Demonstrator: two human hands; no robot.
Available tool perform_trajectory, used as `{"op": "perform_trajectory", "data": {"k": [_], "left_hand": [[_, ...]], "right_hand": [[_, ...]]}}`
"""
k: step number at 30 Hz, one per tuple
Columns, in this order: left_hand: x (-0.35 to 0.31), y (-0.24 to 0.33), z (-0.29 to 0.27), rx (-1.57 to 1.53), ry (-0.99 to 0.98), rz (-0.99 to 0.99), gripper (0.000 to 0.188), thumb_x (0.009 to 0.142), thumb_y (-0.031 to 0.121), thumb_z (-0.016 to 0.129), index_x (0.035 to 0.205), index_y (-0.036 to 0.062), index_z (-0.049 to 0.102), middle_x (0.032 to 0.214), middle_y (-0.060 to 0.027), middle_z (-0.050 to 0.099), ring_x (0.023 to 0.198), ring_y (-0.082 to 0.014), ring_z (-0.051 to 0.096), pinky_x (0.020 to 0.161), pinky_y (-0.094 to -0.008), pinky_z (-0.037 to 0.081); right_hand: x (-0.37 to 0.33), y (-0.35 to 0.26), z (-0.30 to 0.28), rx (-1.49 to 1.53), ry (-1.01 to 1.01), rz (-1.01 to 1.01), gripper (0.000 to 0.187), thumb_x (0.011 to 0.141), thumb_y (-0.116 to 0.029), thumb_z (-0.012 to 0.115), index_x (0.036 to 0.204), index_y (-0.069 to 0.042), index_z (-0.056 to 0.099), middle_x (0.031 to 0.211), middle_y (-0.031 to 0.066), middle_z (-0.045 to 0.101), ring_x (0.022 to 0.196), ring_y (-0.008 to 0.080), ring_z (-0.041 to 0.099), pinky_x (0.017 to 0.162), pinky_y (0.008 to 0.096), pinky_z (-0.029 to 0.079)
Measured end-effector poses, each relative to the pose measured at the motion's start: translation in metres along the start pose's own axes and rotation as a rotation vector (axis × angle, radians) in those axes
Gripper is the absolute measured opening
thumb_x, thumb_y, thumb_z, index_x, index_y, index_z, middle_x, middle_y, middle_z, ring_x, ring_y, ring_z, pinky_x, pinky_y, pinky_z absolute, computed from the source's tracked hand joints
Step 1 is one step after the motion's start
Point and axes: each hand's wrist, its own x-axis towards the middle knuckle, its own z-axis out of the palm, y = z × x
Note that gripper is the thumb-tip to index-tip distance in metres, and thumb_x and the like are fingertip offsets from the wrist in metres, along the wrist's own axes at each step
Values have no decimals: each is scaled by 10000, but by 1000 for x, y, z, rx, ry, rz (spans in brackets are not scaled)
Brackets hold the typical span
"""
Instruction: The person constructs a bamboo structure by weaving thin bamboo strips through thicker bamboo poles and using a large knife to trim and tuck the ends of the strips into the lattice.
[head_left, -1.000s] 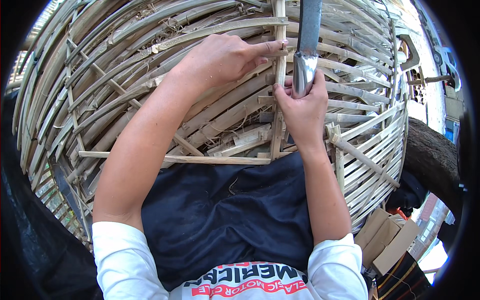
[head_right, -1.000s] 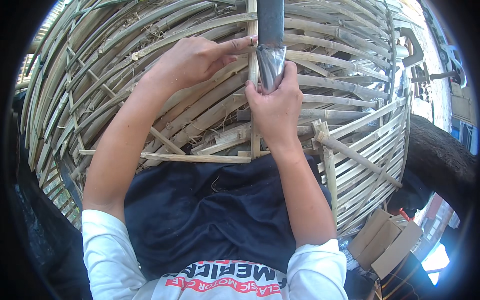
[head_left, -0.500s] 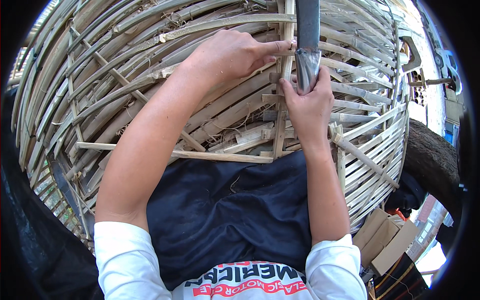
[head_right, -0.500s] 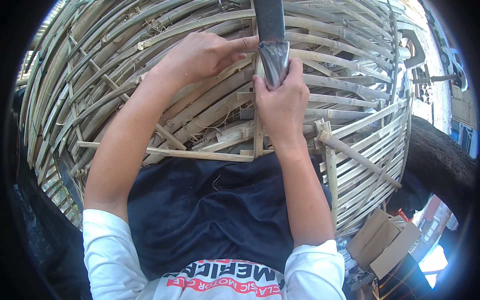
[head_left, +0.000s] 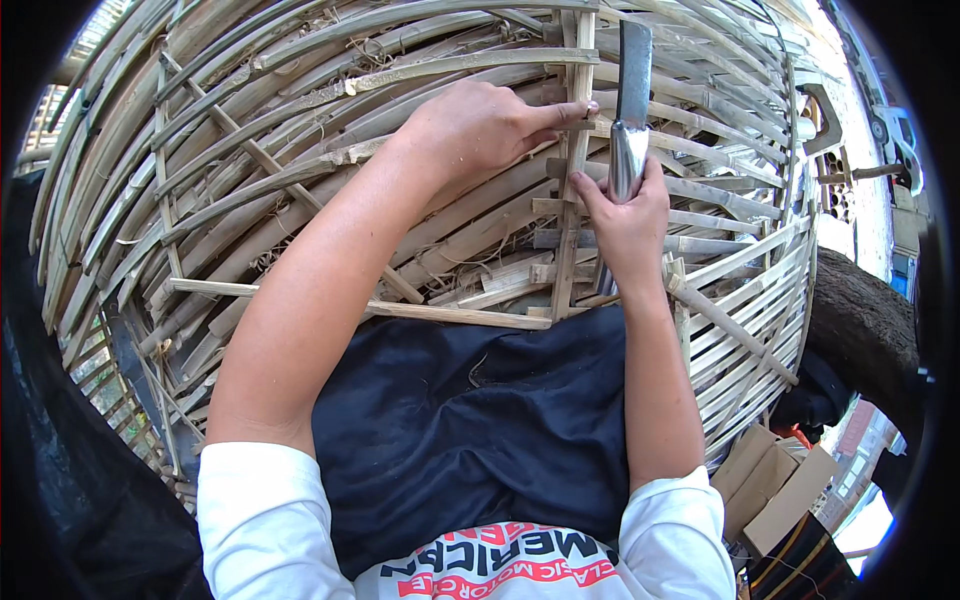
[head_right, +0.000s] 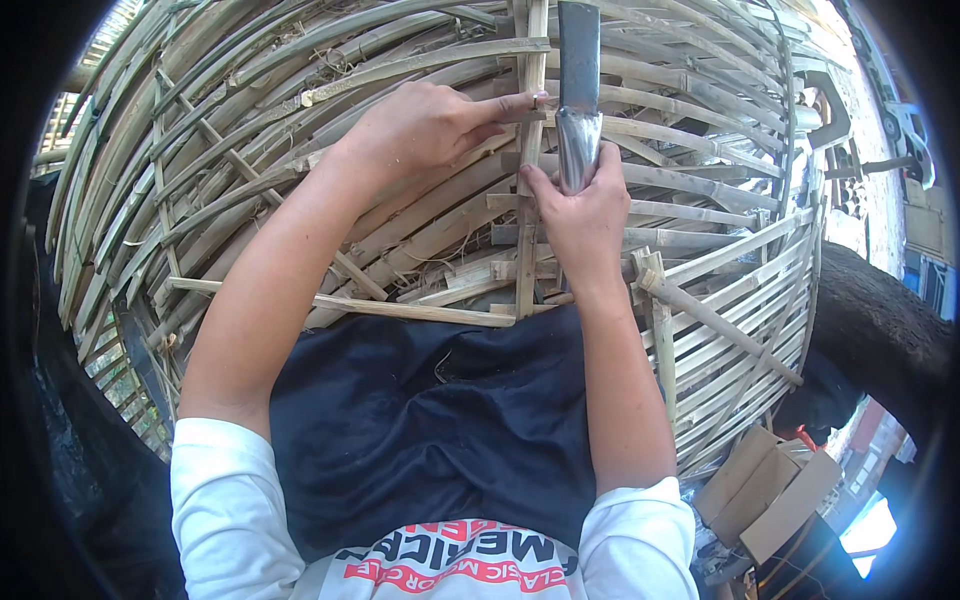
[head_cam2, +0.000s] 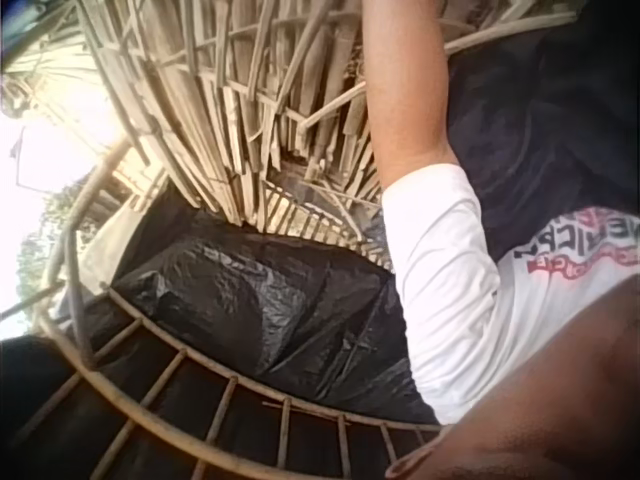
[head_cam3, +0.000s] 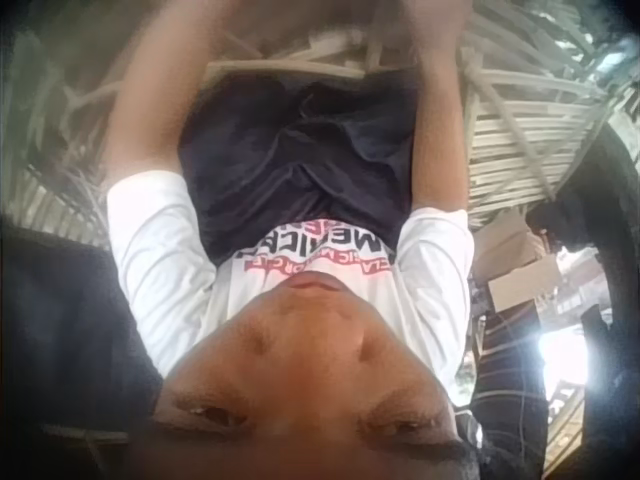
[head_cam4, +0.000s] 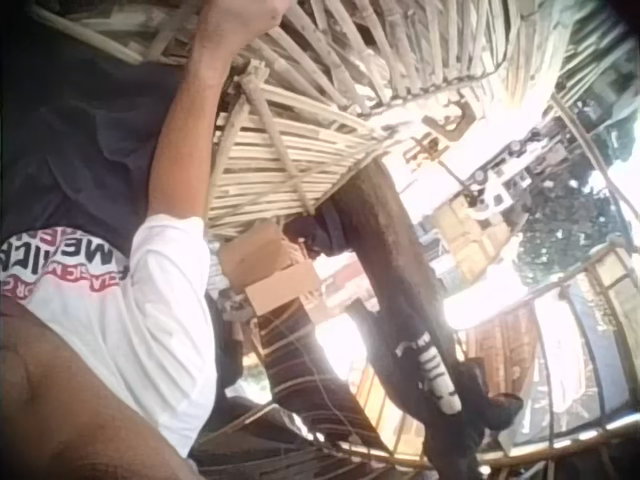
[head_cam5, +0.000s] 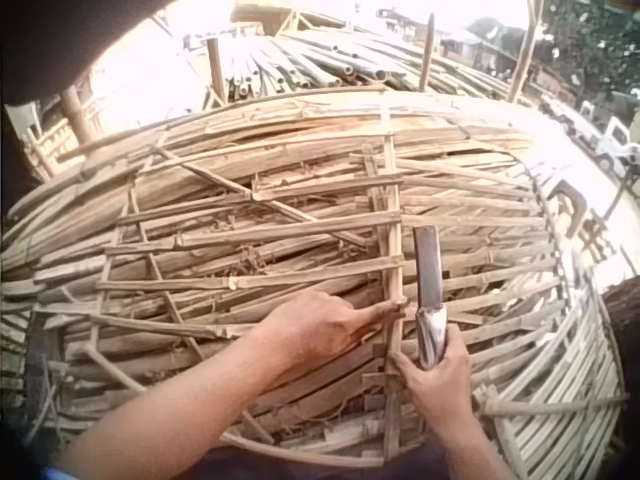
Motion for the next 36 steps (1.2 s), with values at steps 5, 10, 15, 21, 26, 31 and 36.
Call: {"op": "perform_trajectory", "data": {"k": [5, 10, 15, 21, 26, 31, 36], "left_hand": [[1, -1, 0, -16, 20, 13, 383, 993, 399, 521, 1375, 424, 537, 761, -153, 689, 710, -361, 684, 644, -474, 552], [4, -3, -3, -10, -24, -26, 392, 985, 398, 533, 1377, 399, 544, 760, -166, 688, 722, -373, 684, 655, -486, 554], [3, -3, -3, -5, -2, -17, 392, 984, 399, 533, 1376, 398, 546, 769, -164, 689, 718, -371, 685, 636, -487, 555], [4, 0, -7, 27, -67, -48, 445, 997, 386, 519, 1424, 480, 437, 789, -141, 698, 722, -342, 697, 651, -467, 566], [1, -7, 4, -8, 36, -13, 509, 964, 359, 591, 1418, 519, 426, 646, -149, 629, 612, -352, 659, 547, -464, 537], [1, -9, 9, -29, 47, -16, 451, 979, 384, 560, 1403, 502, 462, 662, -149, 640, 619, -355, 660, 570, -469, 543], [3, -5, 6, -67, 63, -37, 414, 989, 396, 541, 1388, 490, 491, 693, -156, 657, 643, -357, 666, 615, -476, 555]], "right_hand": [[-4, 1, -7, 8, -66, 26, 522, 708, -260, 893, 1003, -3, 547, 699, 53, 622, 622, 140, 603, 624, 307, 506], [-3, 10, 2, 25, -74, 19, 528, 693, -260, 900, 998, -7, 550, 714, 73, 633, 659, 168, 623, 652, 327, 517], [-3, 5, -5, -44, -85, 32, 468, 759, -236, 849, 1028, 6, 553, 755, 77, 649, 676, 147, 619, 664, 311, 508], [-27, -20, -46, 61, -145, 49, 440, 898, -77, 657, 1288, -23, 460, 858, 96, 662, 681, 106, 565, 638, 284, 463], [-50, -20, -75, -166, -210, -168, 406, 910, -66, 652, 1278, -60, 479, 873, 104, 647, 708, 114, 568, 664, 291, 478], [-32, -50, -94, -305, -291, -79, 347, 922, -91, 651, 1239, -48, 517, 888, 170, 668, 708, 238, 627, 694, 347, 492], [-18, -62, -102, -413, -361, -165, 330, 932, -97, 639, 1235, -37, 524, 850, 199, 658, 724, 269, 650, 695, 350, 493]]}}
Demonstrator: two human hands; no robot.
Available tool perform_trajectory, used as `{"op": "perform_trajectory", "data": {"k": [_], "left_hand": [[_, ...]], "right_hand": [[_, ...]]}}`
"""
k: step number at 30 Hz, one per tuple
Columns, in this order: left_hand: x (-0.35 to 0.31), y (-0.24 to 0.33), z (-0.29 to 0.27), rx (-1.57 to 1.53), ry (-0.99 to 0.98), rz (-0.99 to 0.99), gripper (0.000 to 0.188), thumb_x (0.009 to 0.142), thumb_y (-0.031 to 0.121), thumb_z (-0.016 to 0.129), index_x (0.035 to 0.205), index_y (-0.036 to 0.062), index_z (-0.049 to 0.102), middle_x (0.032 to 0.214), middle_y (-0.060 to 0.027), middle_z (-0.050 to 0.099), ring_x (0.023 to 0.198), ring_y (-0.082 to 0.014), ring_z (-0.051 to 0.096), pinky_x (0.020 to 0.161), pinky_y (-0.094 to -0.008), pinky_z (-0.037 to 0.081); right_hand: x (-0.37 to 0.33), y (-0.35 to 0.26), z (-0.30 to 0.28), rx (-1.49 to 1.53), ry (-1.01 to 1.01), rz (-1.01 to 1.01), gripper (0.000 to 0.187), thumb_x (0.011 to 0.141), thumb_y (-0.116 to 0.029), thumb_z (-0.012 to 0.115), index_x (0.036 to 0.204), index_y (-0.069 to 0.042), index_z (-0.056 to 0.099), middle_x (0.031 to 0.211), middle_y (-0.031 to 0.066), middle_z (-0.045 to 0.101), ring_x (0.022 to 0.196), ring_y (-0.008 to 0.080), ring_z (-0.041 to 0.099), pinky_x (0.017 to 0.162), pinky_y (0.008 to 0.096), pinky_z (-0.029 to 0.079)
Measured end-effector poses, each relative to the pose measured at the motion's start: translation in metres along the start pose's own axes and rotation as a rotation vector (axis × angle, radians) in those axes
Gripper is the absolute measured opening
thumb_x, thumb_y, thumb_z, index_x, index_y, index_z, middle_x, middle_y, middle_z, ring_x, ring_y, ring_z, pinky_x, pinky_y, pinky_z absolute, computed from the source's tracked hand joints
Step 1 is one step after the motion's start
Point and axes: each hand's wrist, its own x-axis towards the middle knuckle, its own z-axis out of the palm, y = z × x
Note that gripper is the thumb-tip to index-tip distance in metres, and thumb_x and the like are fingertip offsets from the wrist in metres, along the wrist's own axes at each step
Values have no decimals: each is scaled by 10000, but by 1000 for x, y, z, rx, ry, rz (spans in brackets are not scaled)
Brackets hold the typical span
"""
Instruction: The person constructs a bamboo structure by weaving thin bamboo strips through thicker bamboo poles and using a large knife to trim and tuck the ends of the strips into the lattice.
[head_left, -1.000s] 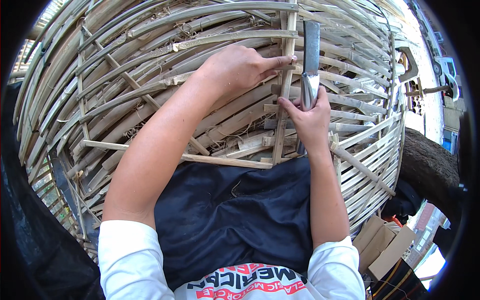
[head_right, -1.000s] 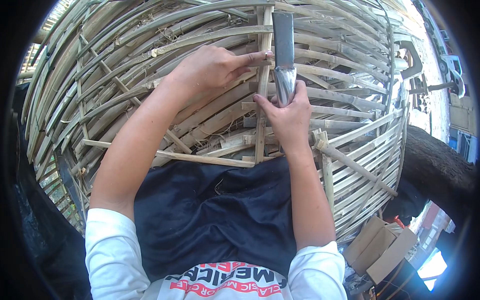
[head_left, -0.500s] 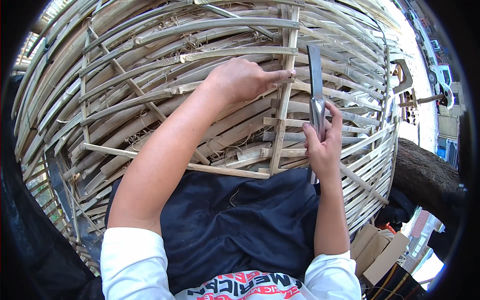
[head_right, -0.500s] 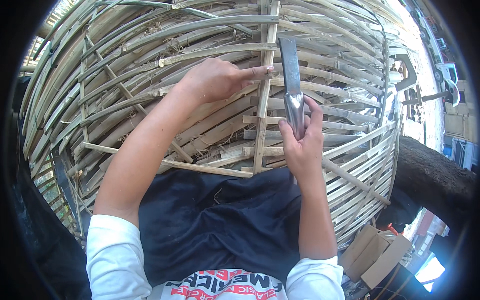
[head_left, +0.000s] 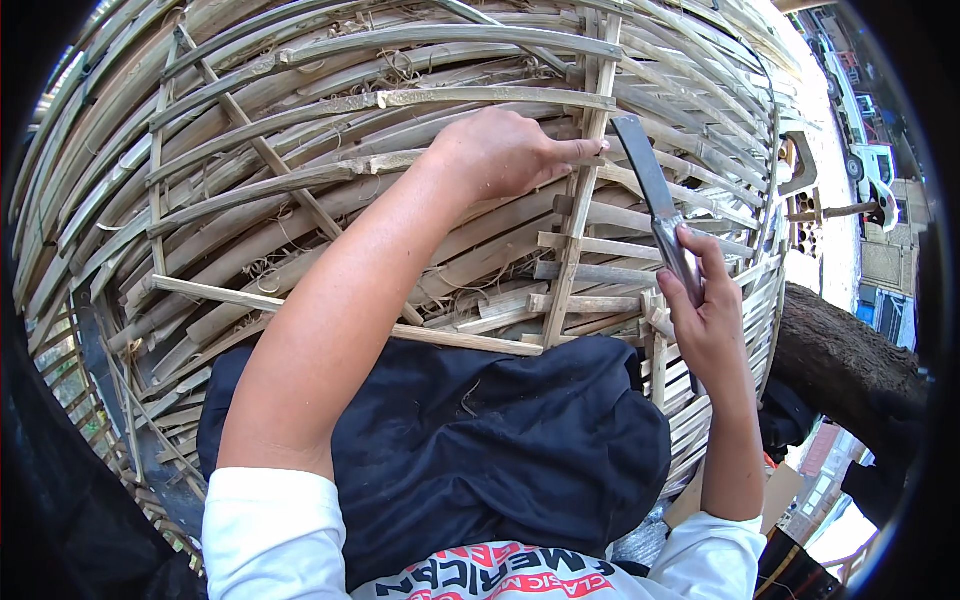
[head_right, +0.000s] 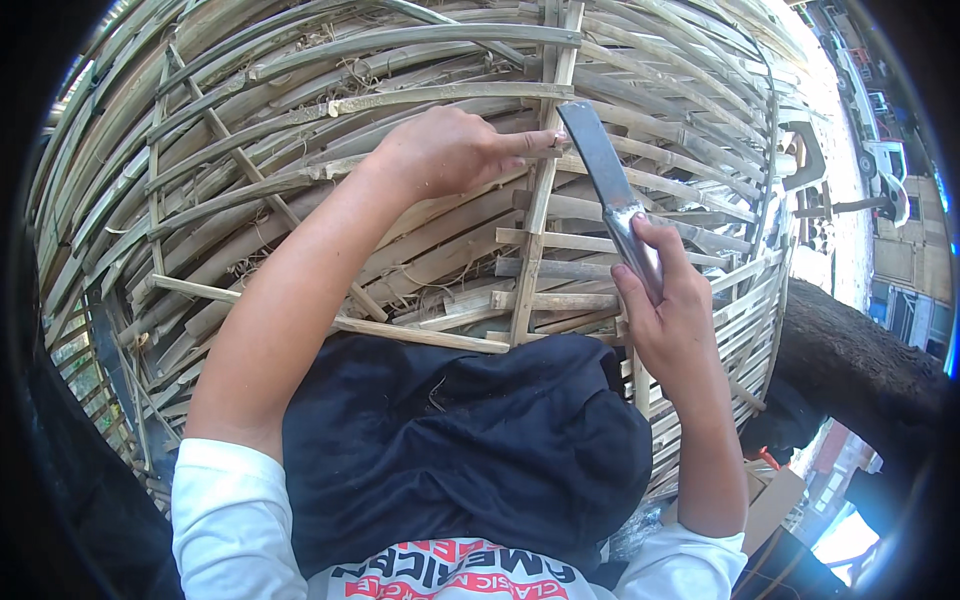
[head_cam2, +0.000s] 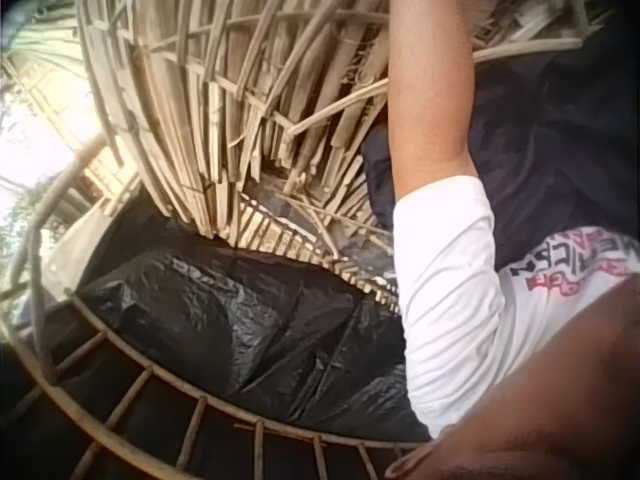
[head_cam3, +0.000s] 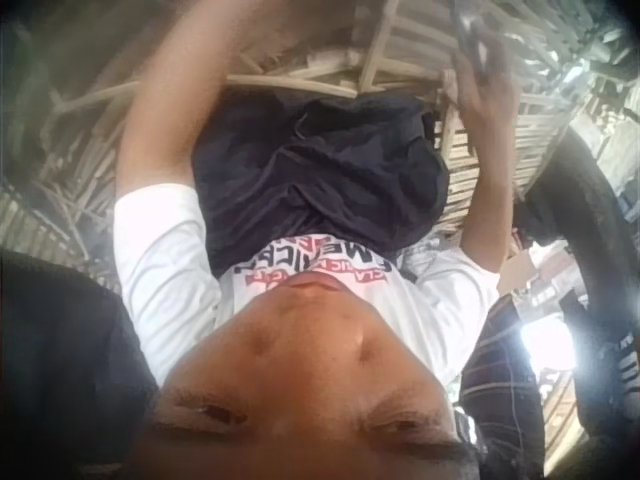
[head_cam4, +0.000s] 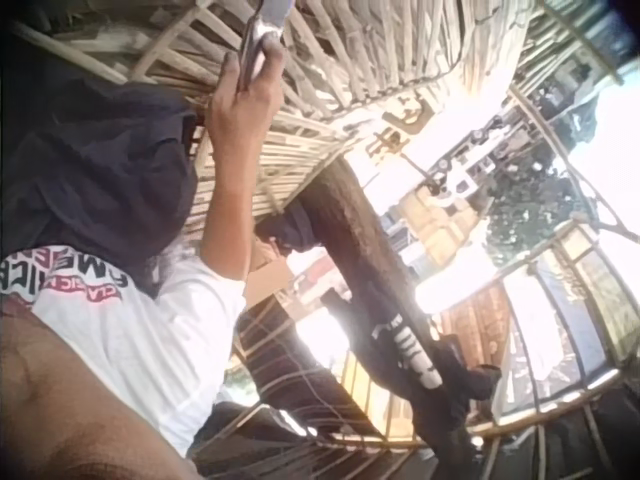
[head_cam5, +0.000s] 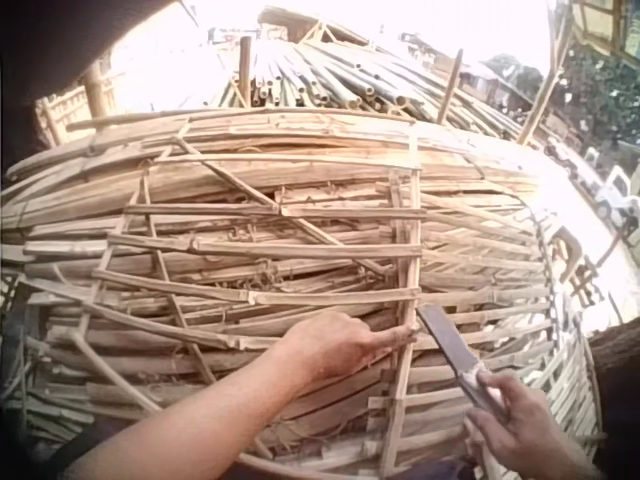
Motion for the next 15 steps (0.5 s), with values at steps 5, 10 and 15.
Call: {"op": "perform_trajectory", "data": {"k": [5, 10, 15], "left_hand": [[-2, 0, -6, 0, -116, -40, 426, 1007, 373, 506, 1414, 489, 454, 766, -154, 679, 717, -354, 681, 672, -473, 563], [0, 5, -11, -6, -119, -28, 407, 1017, 355, 485, 1415, 444, 471, 779, -158, 681, 748, -359, 688, 681, -479, 563], [-1, 6, -15, 8, -203, -83, 409, 1009, 301, 491, 1386, 458, 504, 913, -129, 721, 866, -325, 712, 757, -464, 570]], "right_hand": [[8, -10, -15, -108, -143, 55, 307, 946, -80, 611, 1229, -30, 502, 893, 226, 663, 794, 290, 673, 739, 367, 492], [9, -23, -24, -134, -189, 58, 294, 956, -83, 595, 1228, -36, 494, 910, 239, 668, 796, 313, 678, 746, 381, 491], [11, -27, -22, -203, -231, 72, 311, 959, -82, 594, 1244, -41, 478, 941, 230, 668, 800, 288, 674, 738, 383, 489]]}}
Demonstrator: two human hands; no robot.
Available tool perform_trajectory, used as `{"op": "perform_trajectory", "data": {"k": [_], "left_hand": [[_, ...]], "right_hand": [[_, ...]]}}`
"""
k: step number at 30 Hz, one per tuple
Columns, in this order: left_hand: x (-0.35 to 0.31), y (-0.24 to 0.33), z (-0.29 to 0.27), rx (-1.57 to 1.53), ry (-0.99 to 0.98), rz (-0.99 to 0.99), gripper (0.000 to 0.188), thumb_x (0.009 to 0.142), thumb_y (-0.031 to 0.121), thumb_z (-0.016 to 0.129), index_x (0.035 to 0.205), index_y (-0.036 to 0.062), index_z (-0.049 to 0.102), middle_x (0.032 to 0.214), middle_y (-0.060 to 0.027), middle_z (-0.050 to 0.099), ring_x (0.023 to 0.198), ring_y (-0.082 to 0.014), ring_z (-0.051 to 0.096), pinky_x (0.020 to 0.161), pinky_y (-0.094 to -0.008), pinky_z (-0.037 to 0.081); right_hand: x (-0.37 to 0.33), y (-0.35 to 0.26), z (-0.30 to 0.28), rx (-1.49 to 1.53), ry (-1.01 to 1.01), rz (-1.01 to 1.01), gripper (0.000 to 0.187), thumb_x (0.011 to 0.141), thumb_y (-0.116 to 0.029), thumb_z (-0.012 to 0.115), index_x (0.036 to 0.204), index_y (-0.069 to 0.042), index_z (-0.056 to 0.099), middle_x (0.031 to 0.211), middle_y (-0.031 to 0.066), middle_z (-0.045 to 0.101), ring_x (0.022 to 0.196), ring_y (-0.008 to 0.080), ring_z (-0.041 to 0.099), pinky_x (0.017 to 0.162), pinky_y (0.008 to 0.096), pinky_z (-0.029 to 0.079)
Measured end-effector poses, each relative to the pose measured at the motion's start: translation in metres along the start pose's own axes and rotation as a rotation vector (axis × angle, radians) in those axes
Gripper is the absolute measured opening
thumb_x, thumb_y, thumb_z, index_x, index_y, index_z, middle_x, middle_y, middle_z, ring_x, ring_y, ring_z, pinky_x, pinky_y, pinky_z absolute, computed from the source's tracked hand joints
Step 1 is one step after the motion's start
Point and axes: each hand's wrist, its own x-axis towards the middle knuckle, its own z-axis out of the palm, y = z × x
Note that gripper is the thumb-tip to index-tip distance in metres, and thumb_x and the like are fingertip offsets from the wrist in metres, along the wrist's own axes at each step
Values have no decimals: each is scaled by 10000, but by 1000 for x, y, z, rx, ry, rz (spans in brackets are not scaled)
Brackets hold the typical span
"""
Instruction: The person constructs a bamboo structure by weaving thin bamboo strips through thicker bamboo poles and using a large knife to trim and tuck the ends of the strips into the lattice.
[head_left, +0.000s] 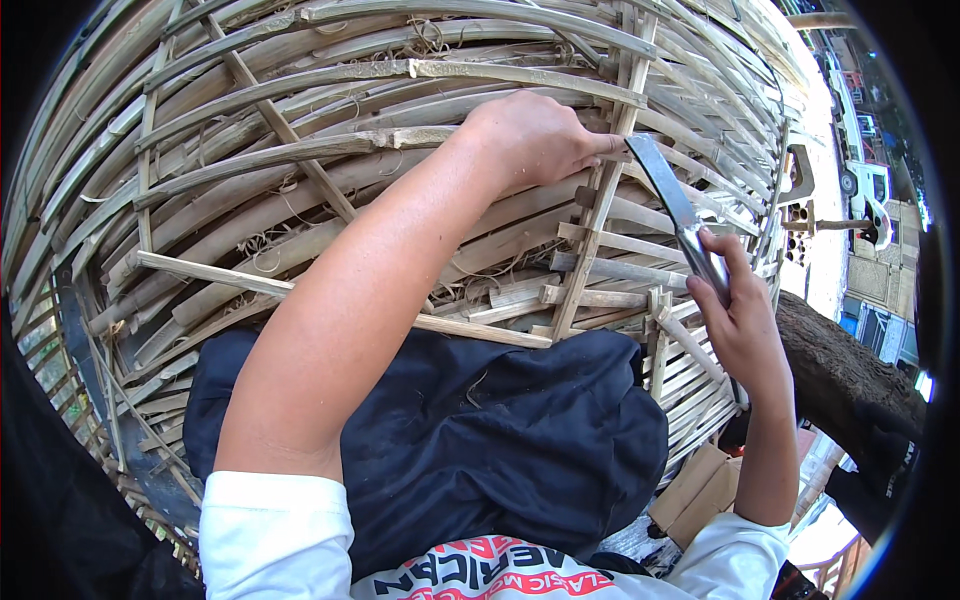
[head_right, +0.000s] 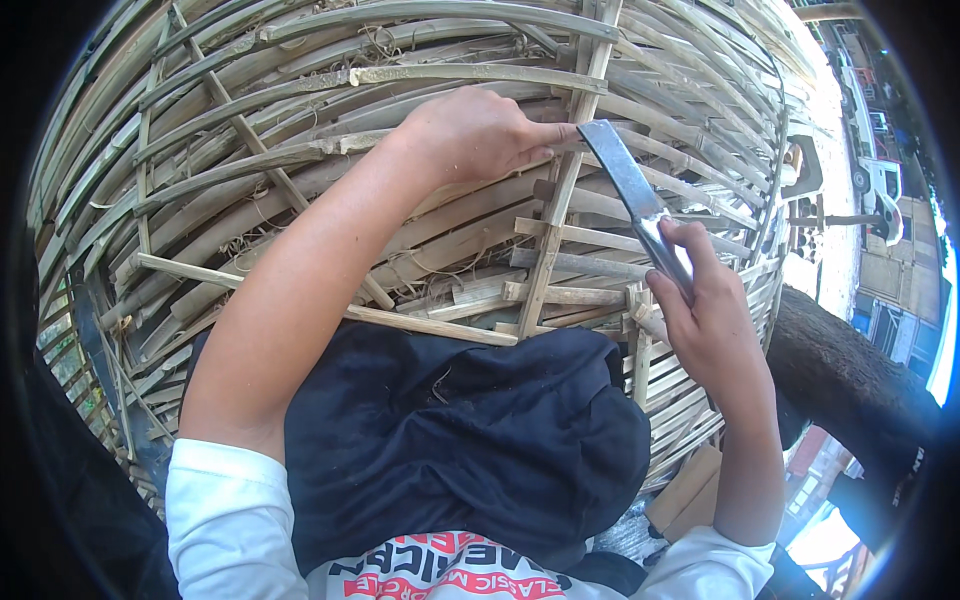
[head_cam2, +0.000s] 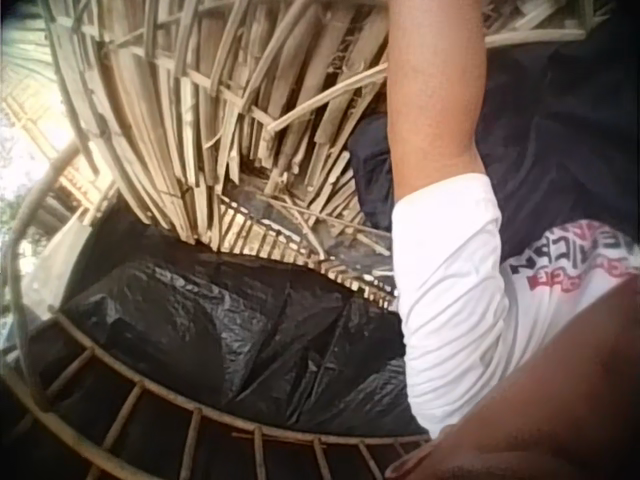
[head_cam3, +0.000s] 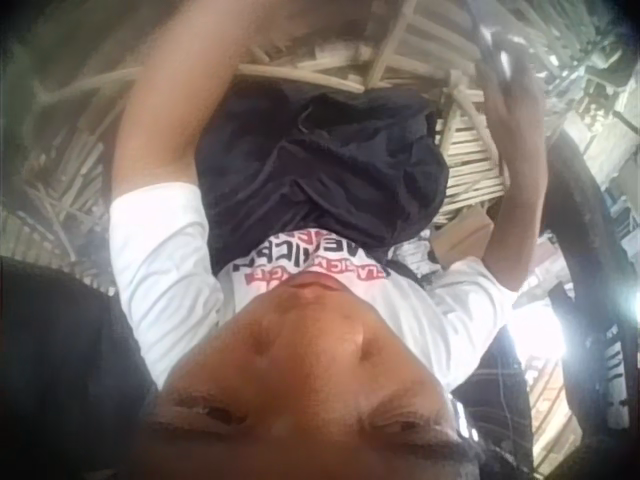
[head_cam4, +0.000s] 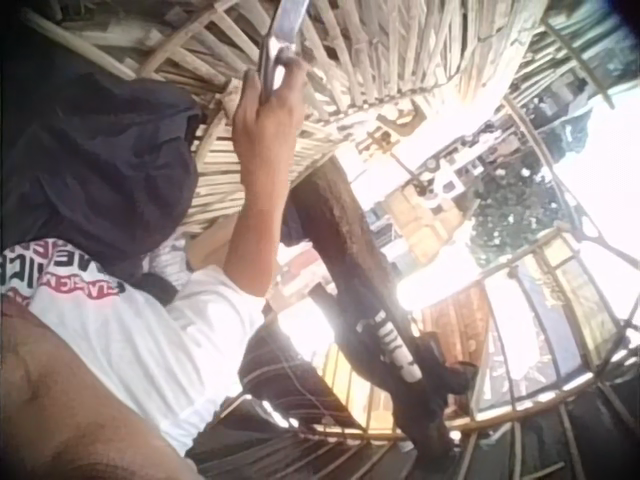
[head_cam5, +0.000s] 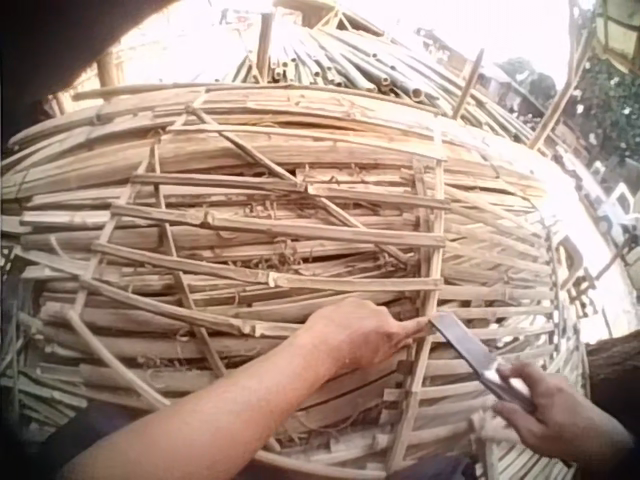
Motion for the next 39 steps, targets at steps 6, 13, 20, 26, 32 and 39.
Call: {"op": "perform_trajectory", "data": {"k": [6, 13, 20, 26, 32, 39], "left_hand": [[-2, -4, 7, -46, 91, 13, 377, 1006, 342, 506, 1369, 442, 523, 821, -159, 687, 782, -356, 687, 695, -482, 557], [0, 1, 0, -18, -42, -13, 399, 1008, 335, 498, 1390, 450, 503, 957, -118, 723, 904, -329, 712, 783, -454, 573], [-1, -8, 14, -41, 101, 40, 383, 1008, 335, 506, 1377, 436, 521, 828, -154, 695, 783, -354, 693, 696, -489, 563], [1, -6, 17, -28, 128, 54, 390, 1002, 345, 518, 1379, 444, 518, 850, -145, 704, 784, -356, 694, 712, -484, 570], [0, 0, 5, -26, 38, -1, 380, 1007, 358, 499, 1374, 455, 517, 973, -98, 728, 909, -317, 710, 789, -459, 571], [5, -13, 13, -66, 183, 83, 418, 987, 340, 548, 1378, 483, 508, 782, -157, 683, 720, -352, 682, 653, -484, 552]], "right_hand": [[1, 11, 15, -71, 17, -74, 335, 964, -57, 578, 1278, -57, 463, 927, 181, 659, 776, 247, 655, 738, 360, 490], [-1, 15, 17, -77, -29, -10, 336, 973, -61, 565, 1289, -46, 451, 954, 206, 647, 816, 287, 667, 749, 376, 493], [-4, 15, 23, -96, 34, -92, 356, 979, -71, 552, 1313, -50, 431, 1049, 247, 641, 915, 391, 662, 827, 403, 487], [-4, 27, 27, 44, 135, -92, 391, 964, -64, 572, 1330, -61, 434, 971, 247, 632, 893, 389, 652, 815, 421, 482], [-4, 23, 24, -39, 154, -96, 366, 969, -70, 572, 1314, -68, 451, 1004, 249, 636, 871, 385, 653, 805, 410, 486], [-6, 32, 26, 120, 233, -32, 370, 1011, -99, 528, 1358, -43, 414, 1063, 157, 651, 723, 148, 613, 643, 314, 491]]}}
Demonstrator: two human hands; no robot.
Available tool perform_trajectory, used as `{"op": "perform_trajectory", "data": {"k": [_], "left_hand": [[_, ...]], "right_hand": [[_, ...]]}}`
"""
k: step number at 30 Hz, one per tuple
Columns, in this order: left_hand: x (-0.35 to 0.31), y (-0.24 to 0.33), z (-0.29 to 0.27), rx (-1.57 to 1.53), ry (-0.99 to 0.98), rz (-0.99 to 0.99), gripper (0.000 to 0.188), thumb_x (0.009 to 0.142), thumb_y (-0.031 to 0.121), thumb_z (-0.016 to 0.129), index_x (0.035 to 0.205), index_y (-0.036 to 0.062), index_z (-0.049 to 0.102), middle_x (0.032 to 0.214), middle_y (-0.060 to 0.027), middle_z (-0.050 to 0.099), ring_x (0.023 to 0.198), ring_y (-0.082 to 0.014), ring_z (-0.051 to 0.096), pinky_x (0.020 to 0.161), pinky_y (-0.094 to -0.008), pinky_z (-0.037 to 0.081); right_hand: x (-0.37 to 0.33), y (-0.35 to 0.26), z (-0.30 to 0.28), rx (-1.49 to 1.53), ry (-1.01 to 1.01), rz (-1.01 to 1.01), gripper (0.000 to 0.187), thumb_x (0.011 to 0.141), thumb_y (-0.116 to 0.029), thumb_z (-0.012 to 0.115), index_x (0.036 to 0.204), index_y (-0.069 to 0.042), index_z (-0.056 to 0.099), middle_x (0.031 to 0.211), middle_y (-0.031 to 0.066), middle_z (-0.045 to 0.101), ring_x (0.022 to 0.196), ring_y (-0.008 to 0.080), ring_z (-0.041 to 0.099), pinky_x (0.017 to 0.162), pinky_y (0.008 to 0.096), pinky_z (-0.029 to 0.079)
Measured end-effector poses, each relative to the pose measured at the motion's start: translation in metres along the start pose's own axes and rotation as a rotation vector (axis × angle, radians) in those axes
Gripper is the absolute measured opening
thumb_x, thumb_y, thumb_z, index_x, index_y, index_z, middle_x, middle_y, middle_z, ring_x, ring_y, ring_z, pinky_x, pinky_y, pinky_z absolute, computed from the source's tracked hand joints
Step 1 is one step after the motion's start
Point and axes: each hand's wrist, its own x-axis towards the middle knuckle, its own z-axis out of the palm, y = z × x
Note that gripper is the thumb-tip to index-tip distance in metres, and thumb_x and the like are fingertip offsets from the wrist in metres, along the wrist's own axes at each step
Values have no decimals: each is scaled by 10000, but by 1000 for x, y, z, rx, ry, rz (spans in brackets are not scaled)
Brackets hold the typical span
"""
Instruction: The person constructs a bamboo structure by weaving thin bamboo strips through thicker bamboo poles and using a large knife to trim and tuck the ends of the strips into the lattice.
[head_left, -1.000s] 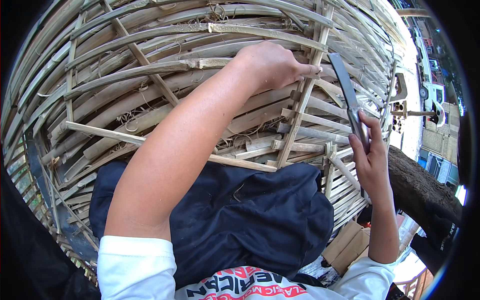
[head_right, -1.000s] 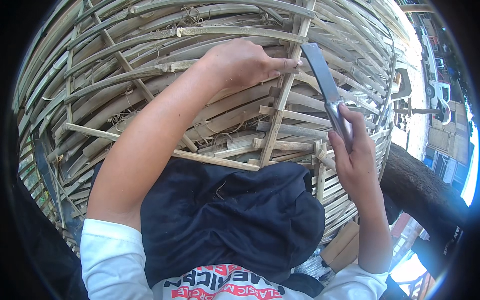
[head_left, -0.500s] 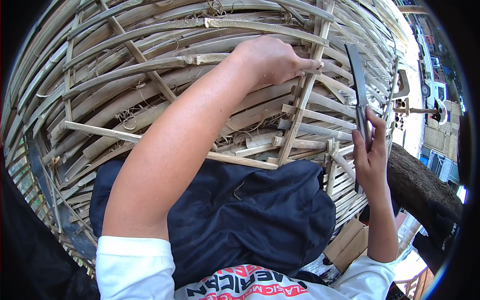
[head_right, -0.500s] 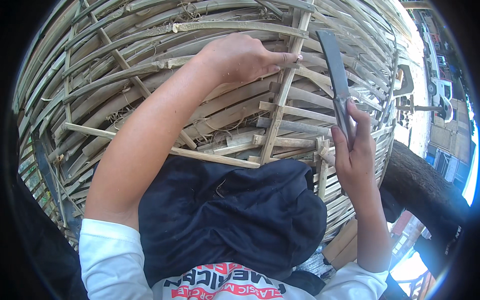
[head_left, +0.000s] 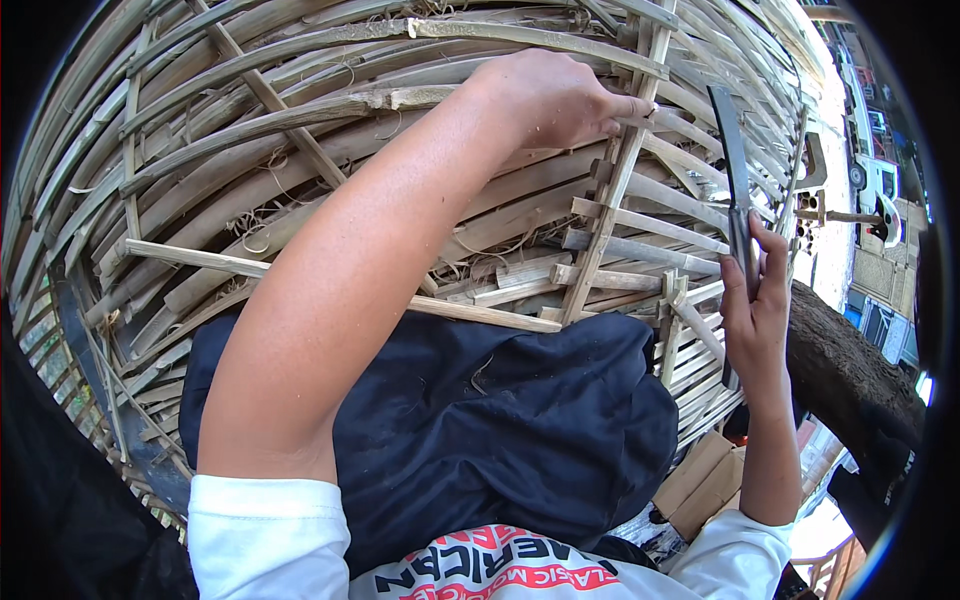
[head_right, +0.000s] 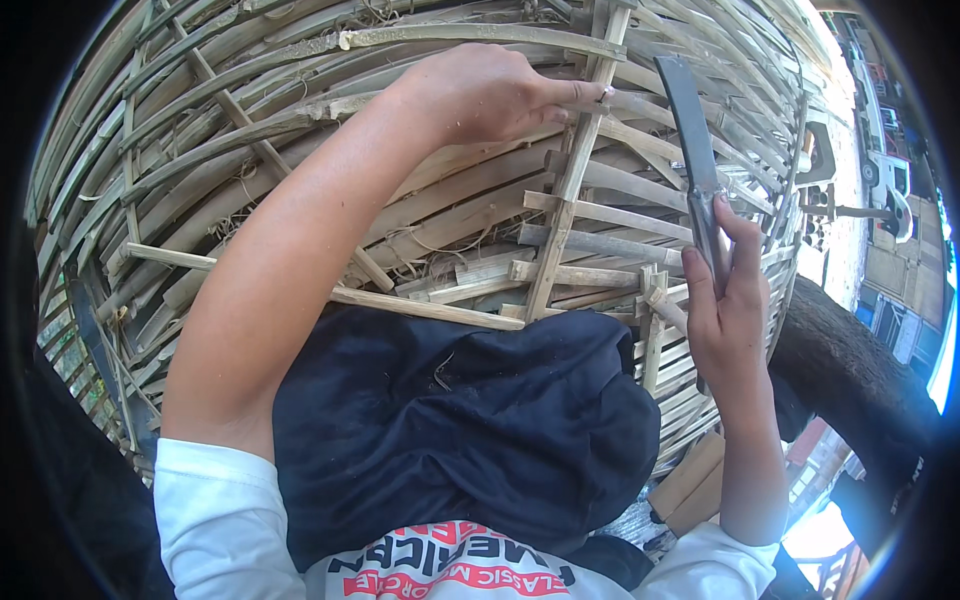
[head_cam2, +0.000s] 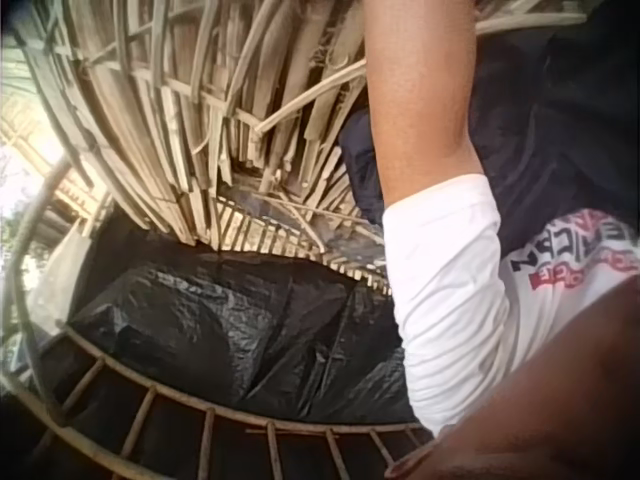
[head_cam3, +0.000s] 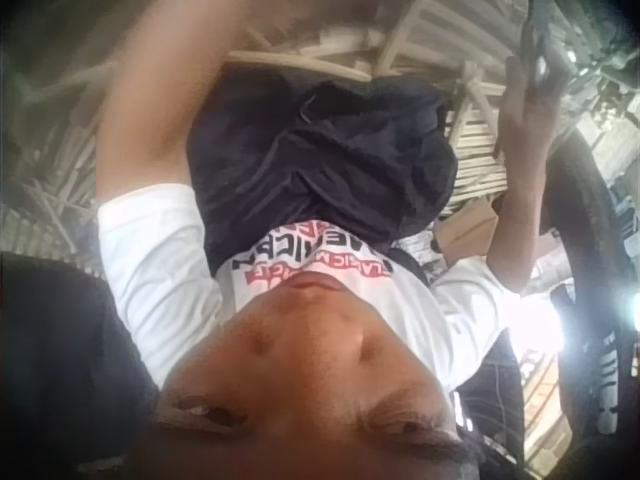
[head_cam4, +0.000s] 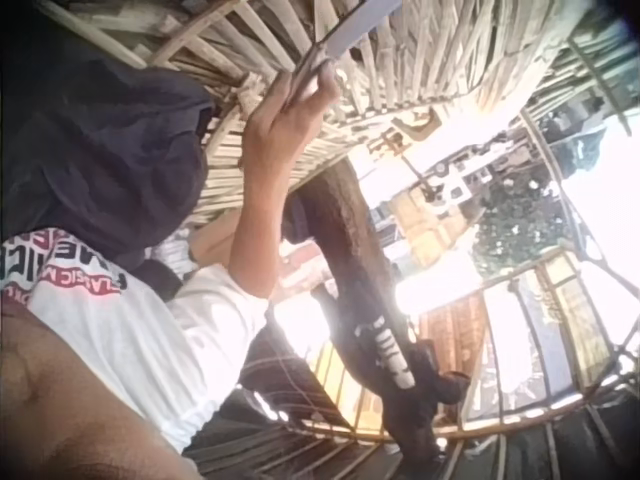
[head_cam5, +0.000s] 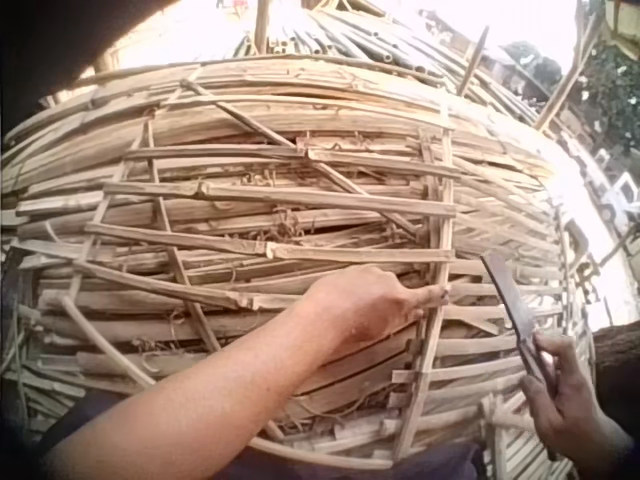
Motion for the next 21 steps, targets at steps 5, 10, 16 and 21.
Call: {"op": "perform_trajectory", "data": {"k": [5, 10, 16, 21], "left_hand": [[5, 7, -6, 19, -172, -67, 392, 1007, 369, 506, 1391, 450, 497, 1042, -126, 719, 943, -334, 705, 815, -467, 567], [1, -2, 7, 39, 21, 5, 408, 987, 330, 547, 1377, 448, 522, 757, -148, 680, 714, -364, 677, 668, -498, 553], [3, -1, 10, 65, -25, -35, 366, 991, 341, 535, 1346, 427, 550, 806, -154, 691, 787, -357, 691, 691, -495, 561], [3, 0, 12, 36, 22, -1, 356, 990, 349, 533, 1338, 420, 555, 813, -153, 696, 779, -356, 696, 692, -486, 570]], "right_hand": [[10, -4, -3, -4, 29, -94, 361, 1006, -96, 534, 1346, -40, 425, 1087, 183, 654, 870, 199, 665, 766, 352, 509], [19, -19, 11, -205, -244, -53, 379, 972, -63, 563, 1327, -49, 431, 1051, 258, 643, 1045, 375, 668, 900, 406, 486], [17, -12, 14, -214, -192, -102, 356, 964, -63, 567, 1299, -59, 445, 1056, 275, 625, 989, 429, 639, 855, 432, 480], [18, -13, 9, -152, -69, -92, 366, 983, -87, 554, 1318, -60, 408, 1097, 275, 635, 955, 438, 662, 832, 427, 493]]}}
